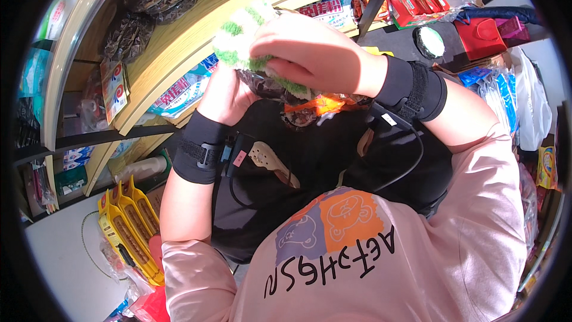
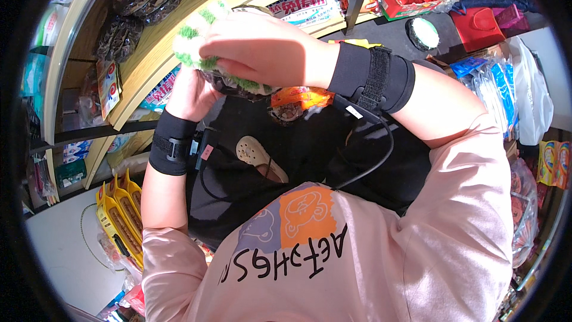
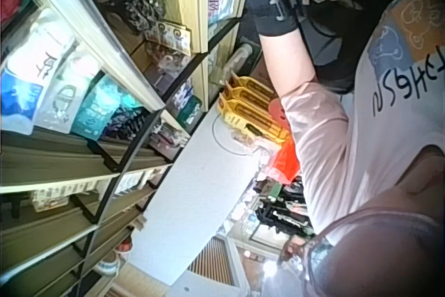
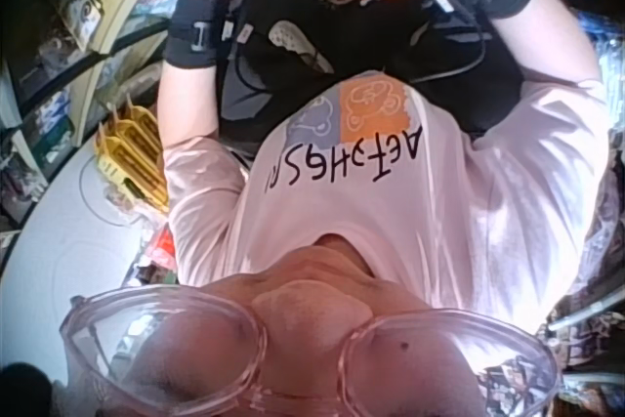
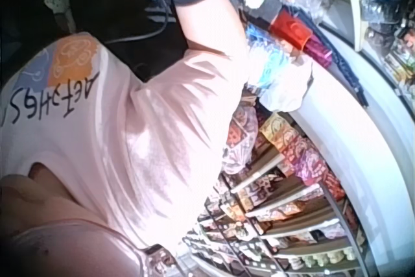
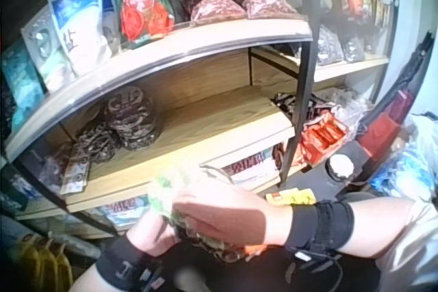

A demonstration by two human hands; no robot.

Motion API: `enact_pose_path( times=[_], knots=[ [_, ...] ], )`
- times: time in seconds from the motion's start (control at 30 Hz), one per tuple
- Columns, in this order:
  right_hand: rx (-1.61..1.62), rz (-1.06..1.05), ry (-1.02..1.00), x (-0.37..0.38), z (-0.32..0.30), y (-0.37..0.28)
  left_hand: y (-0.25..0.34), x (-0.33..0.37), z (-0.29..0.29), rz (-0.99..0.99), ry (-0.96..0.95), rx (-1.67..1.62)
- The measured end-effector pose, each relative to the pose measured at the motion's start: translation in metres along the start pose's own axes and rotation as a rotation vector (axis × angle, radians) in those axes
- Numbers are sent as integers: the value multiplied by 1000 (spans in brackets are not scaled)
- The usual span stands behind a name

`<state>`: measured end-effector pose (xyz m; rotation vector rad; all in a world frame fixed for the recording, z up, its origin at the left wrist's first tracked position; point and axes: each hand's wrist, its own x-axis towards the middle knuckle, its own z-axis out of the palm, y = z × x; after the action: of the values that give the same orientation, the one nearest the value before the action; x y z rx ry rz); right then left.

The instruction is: The person wipes down several packaged food items including a large wrapped disc and a bag of breading with a green and white cloth before placing them back on a shelf.

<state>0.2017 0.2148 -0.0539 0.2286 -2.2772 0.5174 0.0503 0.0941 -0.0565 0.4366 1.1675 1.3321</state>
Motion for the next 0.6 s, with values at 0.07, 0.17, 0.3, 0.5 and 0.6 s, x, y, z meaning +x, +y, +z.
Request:
enact_pose_path(
  times=[0.07, 0.17, 0.3, 0.5, 0.6],
  knots=[
    [-49, 18, -87, 0, -4, -1, -3, 3, -15, 185, -74, 405],
    [-71, -35, -150, 3, -11, -4, -8, 13, -42, 153, -344, 208],
    [-124, -103, -241, 5, -8, -12, -26, 29, -79, -183, -687, -733],
    [-175, -259, -324, 5, -11, -21, -13, 13, -57, -4, -420, -511],
    [-273, -274, -390, 3, -14, -19, -4, 19, -54, 364, -104, 339]
  ],
)
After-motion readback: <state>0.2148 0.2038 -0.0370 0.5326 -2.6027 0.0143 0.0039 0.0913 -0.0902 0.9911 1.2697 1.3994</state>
